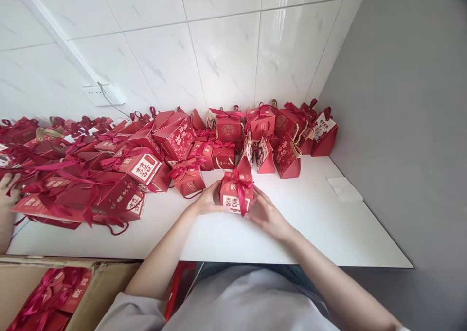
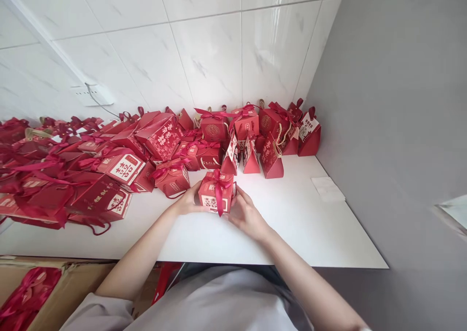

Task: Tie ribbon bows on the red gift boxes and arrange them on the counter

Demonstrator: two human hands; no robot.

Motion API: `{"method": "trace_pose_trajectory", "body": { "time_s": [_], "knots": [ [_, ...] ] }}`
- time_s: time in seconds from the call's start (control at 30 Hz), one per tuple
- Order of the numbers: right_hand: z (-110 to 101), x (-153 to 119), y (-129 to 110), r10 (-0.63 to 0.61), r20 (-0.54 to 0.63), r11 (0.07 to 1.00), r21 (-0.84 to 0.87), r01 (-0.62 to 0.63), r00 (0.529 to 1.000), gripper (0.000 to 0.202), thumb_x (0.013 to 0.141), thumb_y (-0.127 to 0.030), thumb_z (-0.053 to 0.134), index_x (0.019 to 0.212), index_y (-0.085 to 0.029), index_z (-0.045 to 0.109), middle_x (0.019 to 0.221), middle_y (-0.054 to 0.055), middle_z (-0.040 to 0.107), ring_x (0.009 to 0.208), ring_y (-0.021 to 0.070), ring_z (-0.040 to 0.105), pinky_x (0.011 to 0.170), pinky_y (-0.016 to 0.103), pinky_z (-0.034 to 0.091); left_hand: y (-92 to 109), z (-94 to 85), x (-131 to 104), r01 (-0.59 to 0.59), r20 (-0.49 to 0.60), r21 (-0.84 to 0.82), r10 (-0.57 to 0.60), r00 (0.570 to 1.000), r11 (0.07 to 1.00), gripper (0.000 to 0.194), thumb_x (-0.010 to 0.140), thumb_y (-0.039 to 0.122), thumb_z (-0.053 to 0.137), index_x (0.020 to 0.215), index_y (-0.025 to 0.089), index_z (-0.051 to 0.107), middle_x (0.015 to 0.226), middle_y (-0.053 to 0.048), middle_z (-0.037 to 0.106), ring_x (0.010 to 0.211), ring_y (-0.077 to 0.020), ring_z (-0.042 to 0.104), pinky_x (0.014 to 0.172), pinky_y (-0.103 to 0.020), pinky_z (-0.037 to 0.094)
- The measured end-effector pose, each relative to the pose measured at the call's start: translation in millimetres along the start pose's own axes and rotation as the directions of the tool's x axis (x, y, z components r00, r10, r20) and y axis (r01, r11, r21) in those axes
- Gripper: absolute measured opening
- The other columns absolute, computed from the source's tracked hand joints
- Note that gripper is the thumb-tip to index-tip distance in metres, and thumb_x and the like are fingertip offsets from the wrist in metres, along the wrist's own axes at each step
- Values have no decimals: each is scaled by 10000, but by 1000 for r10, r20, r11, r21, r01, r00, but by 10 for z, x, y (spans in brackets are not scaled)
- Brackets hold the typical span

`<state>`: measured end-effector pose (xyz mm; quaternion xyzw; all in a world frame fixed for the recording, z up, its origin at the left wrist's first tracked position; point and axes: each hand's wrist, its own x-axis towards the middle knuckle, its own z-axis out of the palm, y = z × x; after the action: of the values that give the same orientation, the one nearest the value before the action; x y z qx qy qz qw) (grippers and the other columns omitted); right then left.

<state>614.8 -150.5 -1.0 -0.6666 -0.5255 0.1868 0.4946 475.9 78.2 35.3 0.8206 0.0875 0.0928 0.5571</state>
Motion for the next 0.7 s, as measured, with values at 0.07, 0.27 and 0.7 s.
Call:
{"method": "trace_pose_trajectory", "body": {
  "time_s": [0.07,0.27,0.7],
  "knots": [
    [-64,132,-99,-35,14,993,114,33,999,274,879,-408,667,1036,-232,528,1560,126,352,1497,263,259,1176,511,314,65,-22,58,23,-60,-97,-29,998,995,868,626,529,807,1339,143,498,1314,-183,620,1200,-360,591,1010,-476,473],
    [-503,919,-640,-73,-129,889,441,124,989,336,880,-463,665,1041,-255,456,1540,101,384,1279,212,544,1051,437,480,763,-303,453,64,-311,-127,-101,945,990,691,859,681,477,1317,168,543,1261,-145,659,1050,-278,655,807,-349,546],
    [-985,1432,-661,3,15,915,403,-9,1000,894,858,-317,666,1566,-379,123,1573,86,348,1132,247,619,820,409,612,957,-544,897,75,-283,-243,-144,948,967,718,803,714,561,1287,185,598,1205,-116,708,1110,-312,649,926,-397,505]
  ]
}}
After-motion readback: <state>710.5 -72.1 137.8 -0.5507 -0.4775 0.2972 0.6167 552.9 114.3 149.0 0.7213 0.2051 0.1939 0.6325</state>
